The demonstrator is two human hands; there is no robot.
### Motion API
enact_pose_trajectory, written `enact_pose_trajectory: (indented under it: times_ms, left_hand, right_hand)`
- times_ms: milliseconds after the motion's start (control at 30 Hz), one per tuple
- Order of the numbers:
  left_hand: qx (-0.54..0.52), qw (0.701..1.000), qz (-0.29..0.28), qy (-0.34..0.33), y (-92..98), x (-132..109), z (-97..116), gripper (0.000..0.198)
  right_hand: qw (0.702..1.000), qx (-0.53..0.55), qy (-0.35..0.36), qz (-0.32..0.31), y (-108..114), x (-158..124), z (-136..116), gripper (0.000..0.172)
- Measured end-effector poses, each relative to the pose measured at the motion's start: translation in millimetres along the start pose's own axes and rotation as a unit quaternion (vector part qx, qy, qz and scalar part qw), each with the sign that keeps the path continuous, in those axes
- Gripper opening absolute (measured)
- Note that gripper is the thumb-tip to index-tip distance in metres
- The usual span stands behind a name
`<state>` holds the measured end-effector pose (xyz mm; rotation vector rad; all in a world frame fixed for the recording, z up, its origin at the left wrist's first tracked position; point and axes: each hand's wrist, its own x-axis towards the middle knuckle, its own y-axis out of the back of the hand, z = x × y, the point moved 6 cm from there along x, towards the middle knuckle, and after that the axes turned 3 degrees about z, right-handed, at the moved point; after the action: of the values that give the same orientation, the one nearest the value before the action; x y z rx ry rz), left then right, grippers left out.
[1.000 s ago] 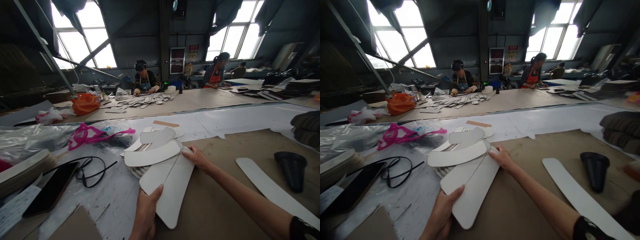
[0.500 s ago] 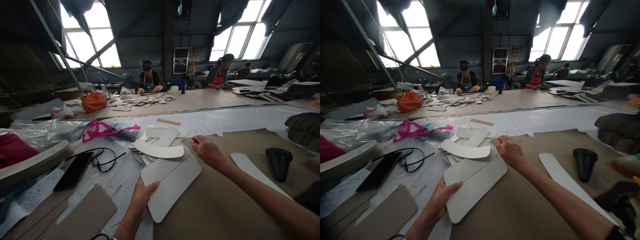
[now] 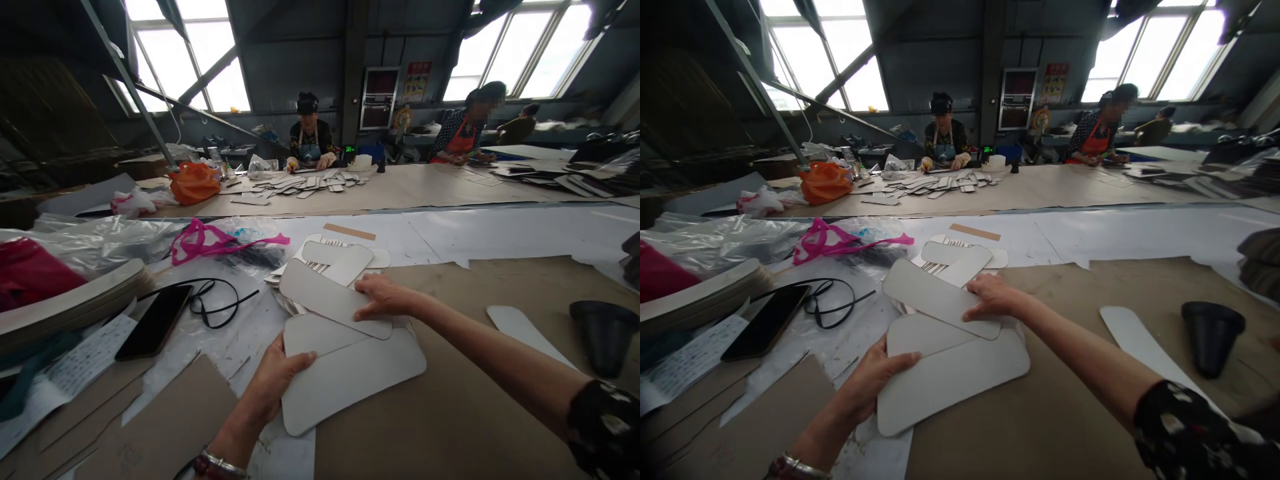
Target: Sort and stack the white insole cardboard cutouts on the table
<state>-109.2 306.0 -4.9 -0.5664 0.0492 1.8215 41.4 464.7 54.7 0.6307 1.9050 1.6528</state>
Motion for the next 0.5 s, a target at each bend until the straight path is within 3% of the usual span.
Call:
enact_pose_trajectory:
  times_ms: [133, 267, 333, 400, 433, 500]
  left_hand:
    - [0.086, 0.994, -0.014, -0.069, 2.6, -15.4, 19.7, 0.045]
    - [0.157, 0.969, -0.066, -0.179, -2.1, -39.0, 34.9, 0.039]
    - [0.147, 0.969, -0.114, -0.165, -6.0, -46.4, 28.8, 0.044]
    - [0.148, 0.975, -0.117, -0.118, -4.2, -49.8, 17.6, 0.044]
    - [0.158, 0.975, -0.117, -0.1, -2.6, -51.6, 12.5, 0.043]
    - [0.186, 0.971, -0.121, -0.091, 0.8, -56.9, 6.7, 0.044]
  right_hand:
    - [0.995, 0.085, 0.045, -0.02, 27.4, -36.5, -18.2, 0.033]
    - [0.991, 0.067, 0.114, 0.032, 48.3, -73.8, -43.8, 0.031]
    - [0.991, 0.077, 0.108, 0.028, 43.4, -84.1, -50.8, 0.047]
    - [0.992, 0.101, 0.079, -0.011, 29.2, -90.4, -55.2, 0.066]
    - [0.991, 0.11, 0.062, -0.037, 20.3, -93.5, -57.4, 0.068]
    - [0.989, 0.114, 0.045, -0.08, 3.9, -100.7, -63.3, 0.053]
